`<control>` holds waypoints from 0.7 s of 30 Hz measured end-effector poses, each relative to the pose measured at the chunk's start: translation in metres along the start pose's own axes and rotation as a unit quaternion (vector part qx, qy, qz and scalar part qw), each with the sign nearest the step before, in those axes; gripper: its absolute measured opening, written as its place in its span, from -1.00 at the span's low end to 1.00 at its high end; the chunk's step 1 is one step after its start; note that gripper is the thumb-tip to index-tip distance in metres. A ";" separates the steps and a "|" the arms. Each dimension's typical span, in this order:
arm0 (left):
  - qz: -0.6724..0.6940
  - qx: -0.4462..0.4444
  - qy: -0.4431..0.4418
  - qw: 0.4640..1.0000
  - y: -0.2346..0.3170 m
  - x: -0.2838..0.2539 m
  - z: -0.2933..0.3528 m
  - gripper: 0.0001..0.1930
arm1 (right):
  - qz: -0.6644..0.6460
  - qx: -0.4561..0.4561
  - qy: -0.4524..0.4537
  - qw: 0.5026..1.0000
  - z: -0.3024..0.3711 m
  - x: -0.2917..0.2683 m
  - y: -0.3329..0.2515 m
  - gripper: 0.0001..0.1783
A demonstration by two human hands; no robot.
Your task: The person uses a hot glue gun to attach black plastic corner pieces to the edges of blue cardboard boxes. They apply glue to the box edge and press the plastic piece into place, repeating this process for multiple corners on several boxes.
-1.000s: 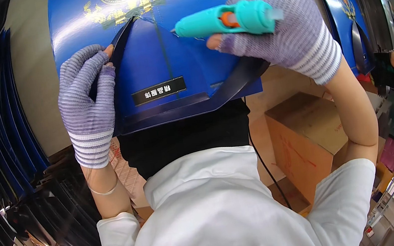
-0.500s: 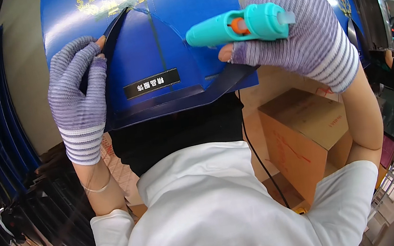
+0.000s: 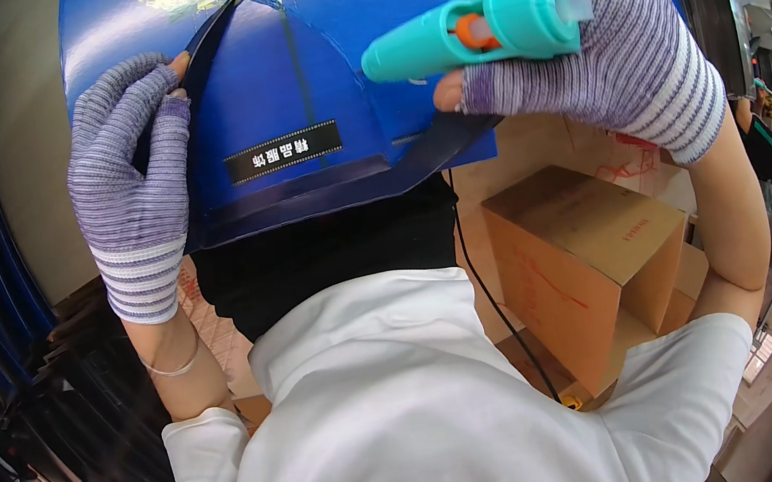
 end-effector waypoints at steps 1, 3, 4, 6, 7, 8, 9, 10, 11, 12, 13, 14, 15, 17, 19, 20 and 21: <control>0.000 0.001 -0.001 1.000 0.000 0.000 0.000 -0.80 | 0.021 -0.006 0.008 1.000 -0.001 0.000 0.000 -0.43; 0.000 -0.006 -0.006 1.000 -0.001 0.000 0.000 -0.80 | 0.018 0.005 -0.026 0.999 -0.001 -0.001 -0.001 -0.41; 0.000 -0.014 -0.009 1.000 -0.001 0.000 0.000 -0.80 | 0.016 0.009 -0.042 0.999 -0.001 0.000 -0.001 -0.41; 0.002 -0.013 -0.009 1.000 -0.002 0.000 0.001 -0.80 | -0.017 0.076 -0.087 0.993 0.006 0.006 -0.002 -0.38; 0.003 -0.004 -0.004 1.000 -0.002 0.000 0.001 -0.80 | -0.021 0.087 -0.103 0.991 0.011 0.005 -0.002 -0.37; 0.004 0.004 0.000 1.000 -0.002 0.000 0.001 -0.80 | -0.029 0.093 -0.122 0.988 0.010 0.007 -0.002 -0.36; -0.003 -0.009 -0.011 1.000 -0.001 0.001 0.001 -0.79 | -0.028 0.079 -0.134 0.987 0.011 0.006 -0.004 -0.35; -0.011 -0.023 -0.023 0.999 0.001 0.000 0.001 -0.78 | -0.028 0.059 -0.147 0.987 0.012 0.005 -0.004 -0.33; -0.019 -0.037 -0.035 0.999 0.002 0.000 0.001 -0.78 | -0.027 0.039 -0.160 0.986 0.012 0.004 -0.005 -0.31; -0.024 -0.032 -0.033 0.999 0.002 0.000 0.001 -0.78 | -0.026 0.010 -0.171 0.985 0.009 0.003 -0.002 -0.28; -0.029 -0.028 -0.031 0.999 0.002 0.000 0.002 -0.78 | -0.024 -0.020 -0.181 0.983 0.005 0.001 0.002 -0.25; -0.034 -0.023 -0.029 0.999 0.002 0.000 0.003 -0.78 | -0.022 -0.050 -0.192 0.980 0.002 0.000 0.006 -0.21; -0.033 -0.021 -0.032 0.999 0.001 0.001 0.002 -0.78 | -0.020 -0.076 -0.203 0.976 -0.001 -0.002 0.010 -0.18; -0.032 -0.016 -0.039 0.999 0.000 0.005 -0.001 -0.78 | -0.012 -0.056 -0.226 0.972 0.002 -0.002 0.013 -0.13; -0.038 -0.024 -0.039 0.998 0.000 0.003 0.000 -0.77 | 0.000 0.088 -0.245 0.966 0.019 0.004 0.005 -0.14; -0.039 -0.027 -0.039 0.998 0.000 0.001 0.001 -0.77 | 0.012 0.094 -0.243 0.965 0.018 0.003 0.004 -0.15; -0.038 -0.029 -0.041 0.998 0.001 0.002 0.001 -0.77 | 0.024 0.103 -0.242 0.964 0.019 0.002 0.003 -0.16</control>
Point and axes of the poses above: each hand's wrist, its own z-axis away from the middle knuckle, its own x-axis out of the palm, y = z × x, the point moved 3 cm from there along -z, towards the middle knuckle, and after that the axes turned 8 degrees about z, right-handed, at the moved point
